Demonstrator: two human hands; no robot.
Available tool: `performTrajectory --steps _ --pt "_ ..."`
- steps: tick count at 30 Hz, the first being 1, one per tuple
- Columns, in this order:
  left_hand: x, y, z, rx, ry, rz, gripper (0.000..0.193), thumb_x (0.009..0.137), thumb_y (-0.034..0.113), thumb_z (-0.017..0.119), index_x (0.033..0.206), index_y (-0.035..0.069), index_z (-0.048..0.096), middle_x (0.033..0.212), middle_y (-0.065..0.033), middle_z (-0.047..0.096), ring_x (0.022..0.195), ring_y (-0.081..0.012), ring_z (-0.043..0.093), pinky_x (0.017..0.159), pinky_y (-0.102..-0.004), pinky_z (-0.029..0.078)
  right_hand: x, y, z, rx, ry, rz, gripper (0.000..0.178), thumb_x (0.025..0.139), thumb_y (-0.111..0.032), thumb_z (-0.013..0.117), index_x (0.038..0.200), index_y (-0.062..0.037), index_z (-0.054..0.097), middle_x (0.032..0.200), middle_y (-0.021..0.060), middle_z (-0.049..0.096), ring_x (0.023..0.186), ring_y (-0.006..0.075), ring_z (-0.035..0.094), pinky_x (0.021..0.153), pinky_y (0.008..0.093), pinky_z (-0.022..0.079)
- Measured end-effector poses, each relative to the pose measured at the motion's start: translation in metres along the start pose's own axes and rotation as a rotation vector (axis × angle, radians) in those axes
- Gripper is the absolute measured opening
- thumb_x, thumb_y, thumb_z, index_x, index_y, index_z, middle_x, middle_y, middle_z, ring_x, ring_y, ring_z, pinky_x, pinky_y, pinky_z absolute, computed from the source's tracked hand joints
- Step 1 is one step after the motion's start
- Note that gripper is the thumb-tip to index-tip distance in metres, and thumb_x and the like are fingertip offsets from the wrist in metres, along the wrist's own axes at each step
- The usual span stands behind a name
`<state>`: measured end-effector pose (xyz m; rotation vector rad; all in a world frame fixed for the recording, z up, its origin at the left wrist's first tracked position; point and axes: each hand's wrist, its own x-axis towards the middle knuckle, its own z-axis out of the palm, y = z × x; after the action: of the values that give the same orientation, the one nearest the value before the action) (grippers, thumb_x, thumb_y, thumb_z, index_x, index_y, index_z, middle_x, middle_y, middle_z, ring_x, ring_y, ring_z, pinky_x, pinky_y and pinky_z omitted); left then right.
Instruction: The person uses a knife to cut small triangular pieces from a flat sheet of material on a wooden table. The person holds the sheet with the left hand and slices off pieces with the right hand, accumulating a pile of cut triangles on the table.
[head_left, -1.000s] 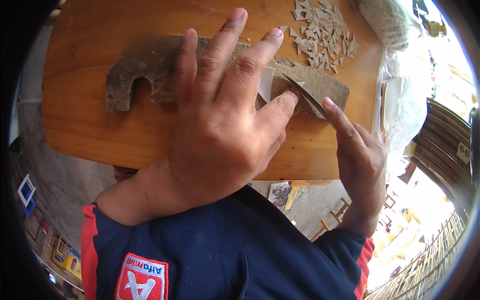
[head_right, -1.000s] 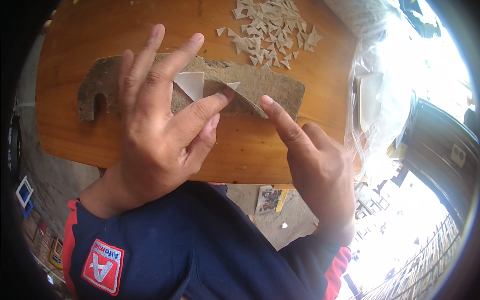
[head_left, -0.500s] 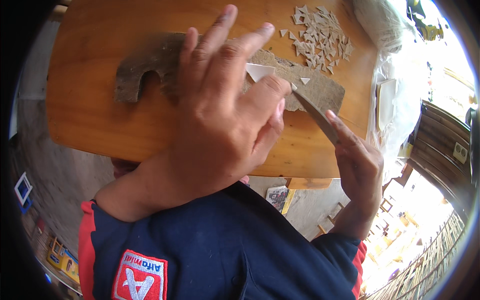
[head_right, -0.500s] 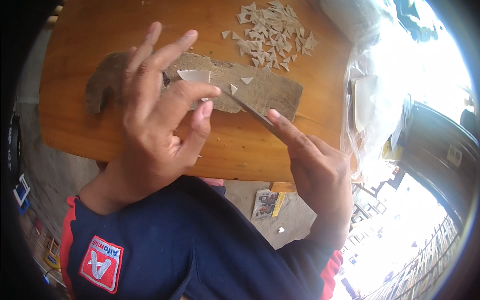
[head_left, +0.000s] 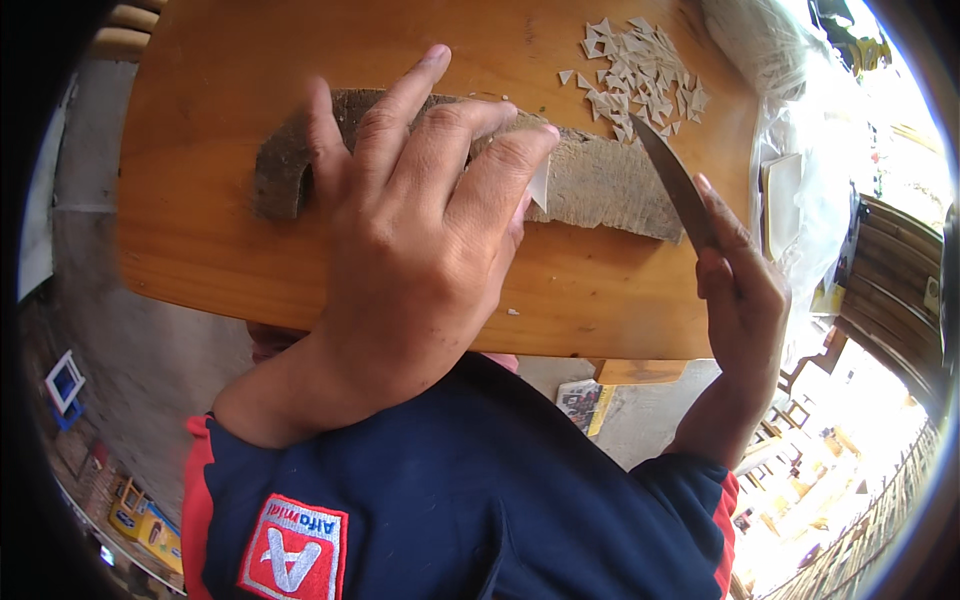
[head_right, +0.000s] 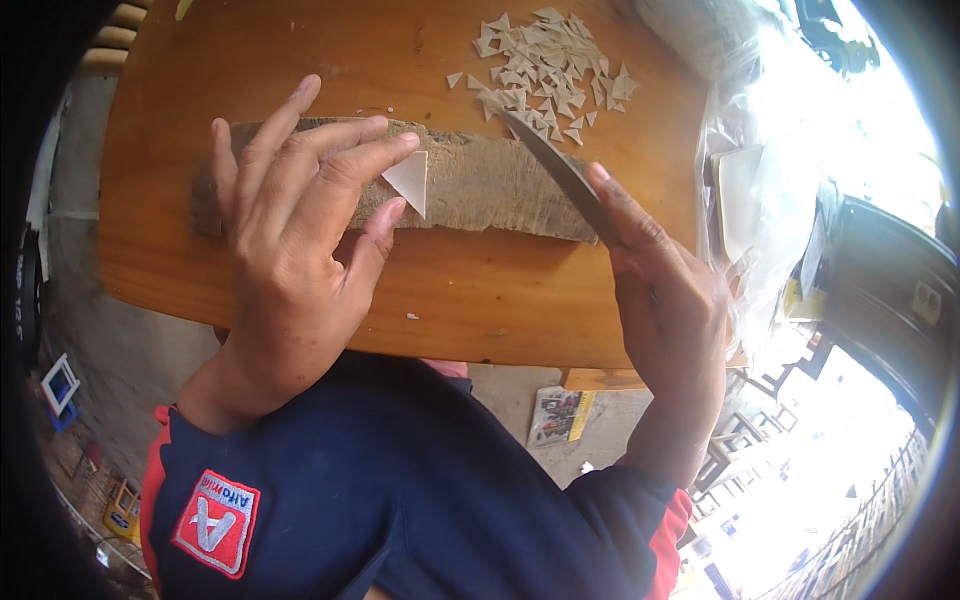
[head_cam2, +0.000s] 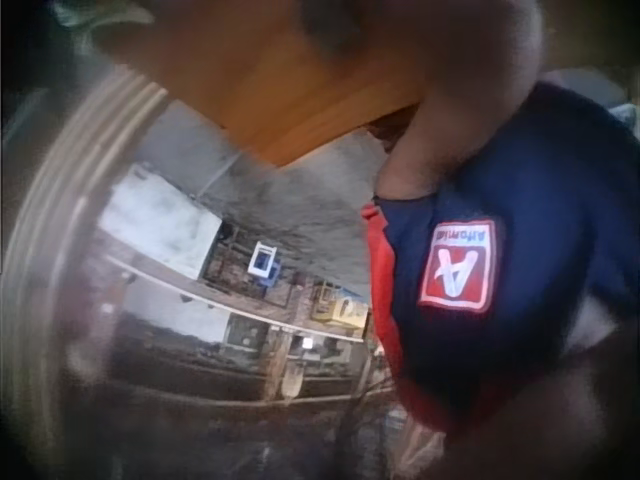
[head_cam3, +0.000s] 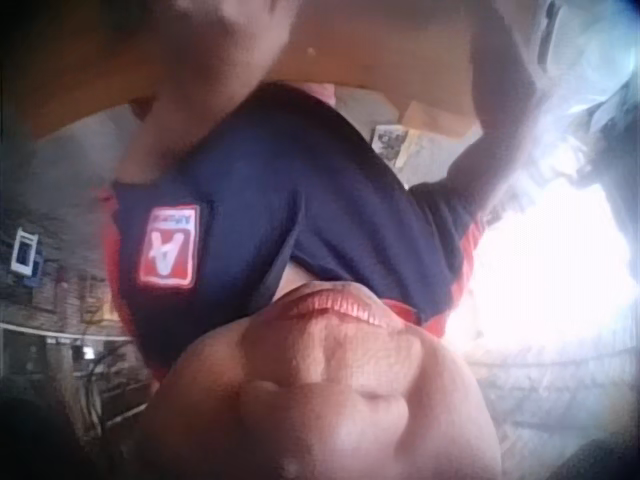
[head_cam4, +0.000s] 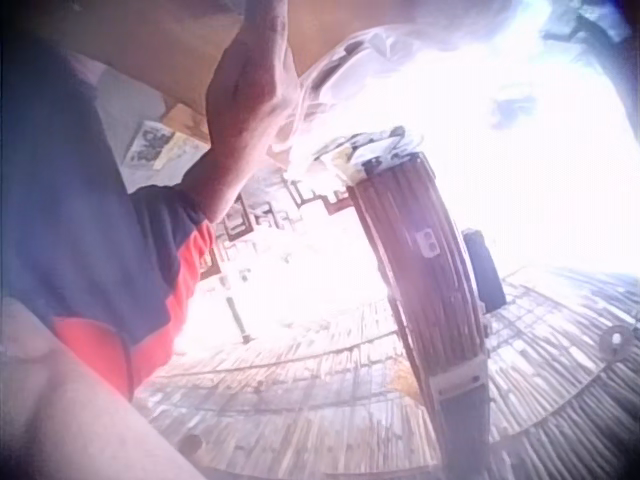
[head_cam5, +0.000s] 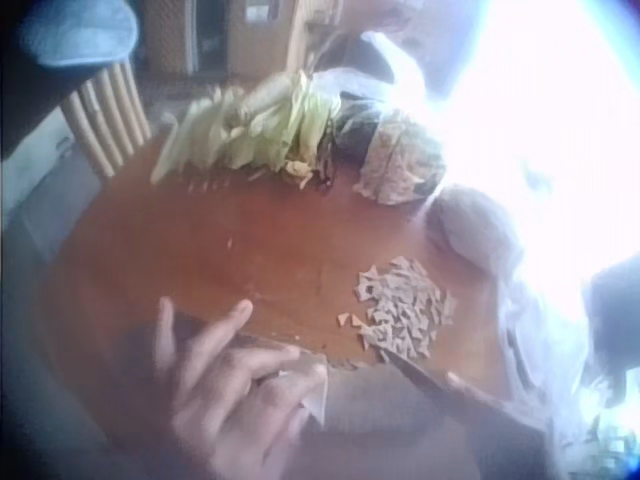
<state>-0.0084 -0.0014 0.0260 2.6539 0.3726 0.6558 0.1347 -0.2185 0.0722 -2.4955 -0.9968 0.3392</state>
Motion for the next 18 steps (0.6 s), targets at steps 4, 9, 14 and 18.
performTrajectory --steps 4,9,14,18 --pt "0.001 0.000 0.001 0.035 0.012 0.034 0.033 0.080 0.007 0.078 0.111 0.019 0.075 0.101 0.0004 0.069 0.122 -0.0285 0.061 0.116 -0.0665 0.022 -0.017 0.002 0.004 0.168 0.029 0.058 0.053 0.089 0.012 0.062 0.136 -0.0123 0.068 0.094 0.0097 0.074 0.066 0.0113 0.062 0.067 0.0265 0.052" --pt "0.003 0.005 0.004 0.040 0.038 0.027 0.030 0.082 0.009 0.078 0.111 0.019 0.076 0.095 -0.0005 0.067 0.113 -0.0273 0.062 0.116 -0.0665 0.021 -0.042 0.011 0.018 0.305 0.081 0.175 0.045 0.099 0.001 0.056 0.144 -0.0013 0.058 0.109 0.0039 0.069 0.067 0.0049 0.048 0.063 0.0209 0.044" --pt "0.002 0.012 0.001 0.010 0.022 -0.029 0.028 0.083 0.013 0.078 0.111 0.015 0.075 0.097 -0.0027 0.067 0.110 -0.0273 0.062 0.115 -0.0648 0.026 -0.036 -0.025 0.034 0.361 0.121 0.186 0.045 0.099 0.002 0.054 0.143 -0.0009 0.058 0.118 0.0065 0.070 0.071 0.0043 0.050 0.066 0.0203 0.045" --pt "-0.006 0.003 0.000 -0.062 0.021 0.006 0.031 0.082 0.013 0.078 0.113 0.012 0.075 0.103 -0.0050 0.066 0.108 -0.0278 0.061 0.111 -0.0608 0.035 -0.023 -0.048 0.040 0.154 0.099 -0.032 0.049 0.093 0.010 0.052 0.139 -0.0012 0.062 0.121 0.0144 0.072 0.075 0.0083 0.058 0.072 0.0247 0.051"
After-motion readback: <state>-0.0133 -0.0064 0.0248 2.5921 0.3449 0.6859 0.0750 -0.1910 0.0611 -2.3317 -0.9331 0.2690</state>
